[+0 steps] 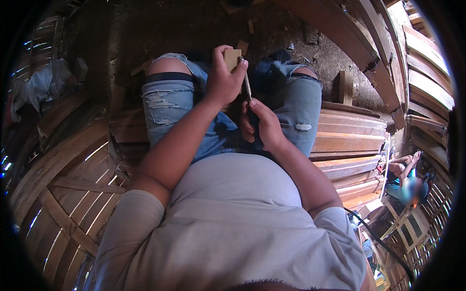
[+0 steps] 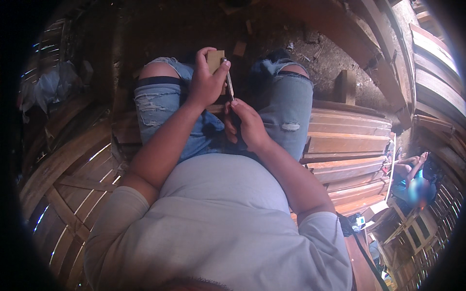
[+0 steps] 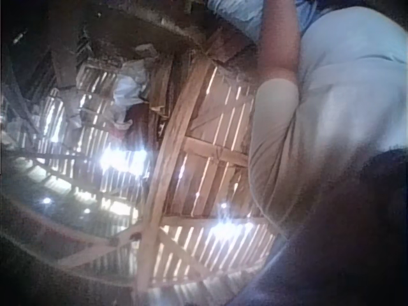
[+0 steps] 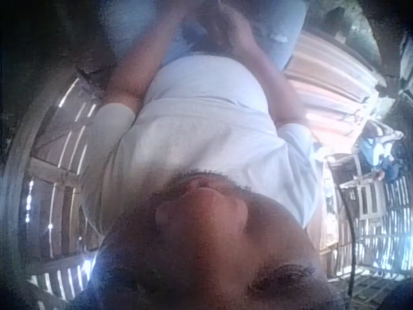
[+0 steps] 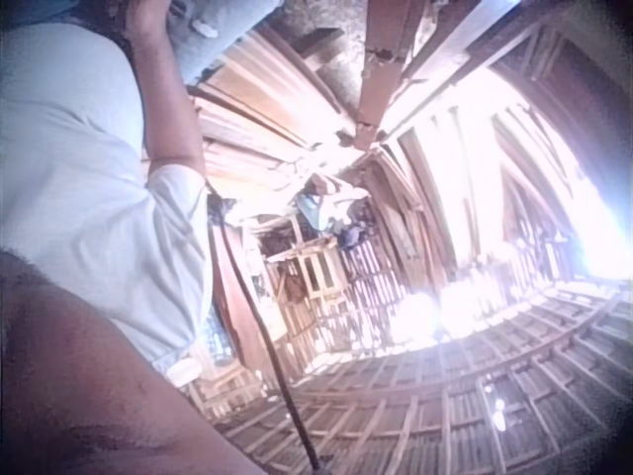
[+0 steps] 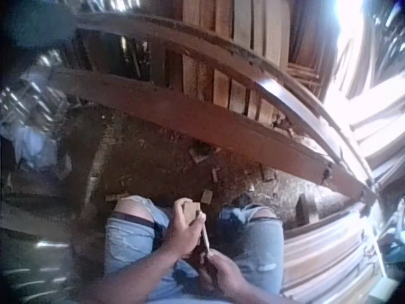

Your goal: The person sits on the floor and uses a chisel to carve a small rectangular wooden block held in their left hand. They repeatedly pare away thin shavings from the block's edges and surfaces, rotating the piece to work on different sides.

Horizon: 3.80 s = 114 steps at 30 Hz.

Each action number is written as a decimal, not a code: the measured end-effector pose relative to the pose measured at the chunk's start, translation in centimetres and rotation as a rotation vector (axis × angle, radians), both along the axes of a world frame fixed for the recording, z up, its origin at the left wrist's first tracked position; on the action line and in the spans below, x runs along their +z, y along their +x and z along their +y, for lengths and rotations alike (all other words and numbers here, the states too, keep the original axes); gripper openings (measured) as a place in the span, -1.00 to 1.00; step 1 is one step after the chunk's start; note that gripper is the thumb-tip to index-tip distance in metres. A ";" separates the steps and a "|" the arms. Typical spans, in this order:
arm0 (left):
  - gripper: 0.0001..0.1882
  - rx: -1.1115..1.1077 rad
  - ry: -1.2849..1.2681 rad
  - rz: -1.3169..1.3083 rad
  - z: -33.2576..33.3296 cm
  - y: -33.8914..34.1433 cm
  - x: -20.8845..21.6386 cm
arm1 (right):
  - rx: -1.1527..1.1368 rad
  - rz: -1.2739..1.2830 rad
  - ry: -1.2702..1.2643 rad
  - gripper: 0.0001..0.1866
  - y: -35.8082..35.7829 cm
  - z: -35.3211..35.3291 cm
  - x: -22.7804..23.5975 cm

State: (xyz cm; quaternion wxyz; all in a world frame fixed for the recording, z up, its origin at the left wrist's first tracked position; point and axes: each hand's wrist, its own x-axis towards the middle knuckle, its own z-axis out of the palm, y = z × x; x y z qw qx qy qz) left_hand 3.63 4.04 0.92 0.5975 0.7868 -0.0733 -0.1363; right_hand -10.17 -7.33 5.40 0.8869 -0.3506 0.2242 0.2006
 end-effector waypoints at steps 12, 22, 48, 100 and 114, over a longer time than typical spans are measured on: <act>-0.51 0.023 0.049 -0.009 -0.4 -0.7 1.6 | 0.027 0.021 -0.107 -0.62 0.0 0.4 -0.8; -0.53 0.039 -0.070 0.093 -0.5 -1.0 -0.1 | 0.038 0.043 -0.188 -0.51 0.6 0.7 -0.5; -0.46 0.054 -0.152 0.019 -0.4 -1.3 0.7 | 0.044 -0.025 -0.147 -0.51 0.3 0.6 -0.8; -0.29 -0.075 -0.695 0.350 1.6 1.0 2.9 | 0.167 -0.076 -0.194 -0.52 -0.7 -0.6 1.9; -0.44 0.007 -0.274 0.037 0.9 -0.7 3.2 | 0.149 0.018 -0.228 -0.52 -1.1 -0.3 2.3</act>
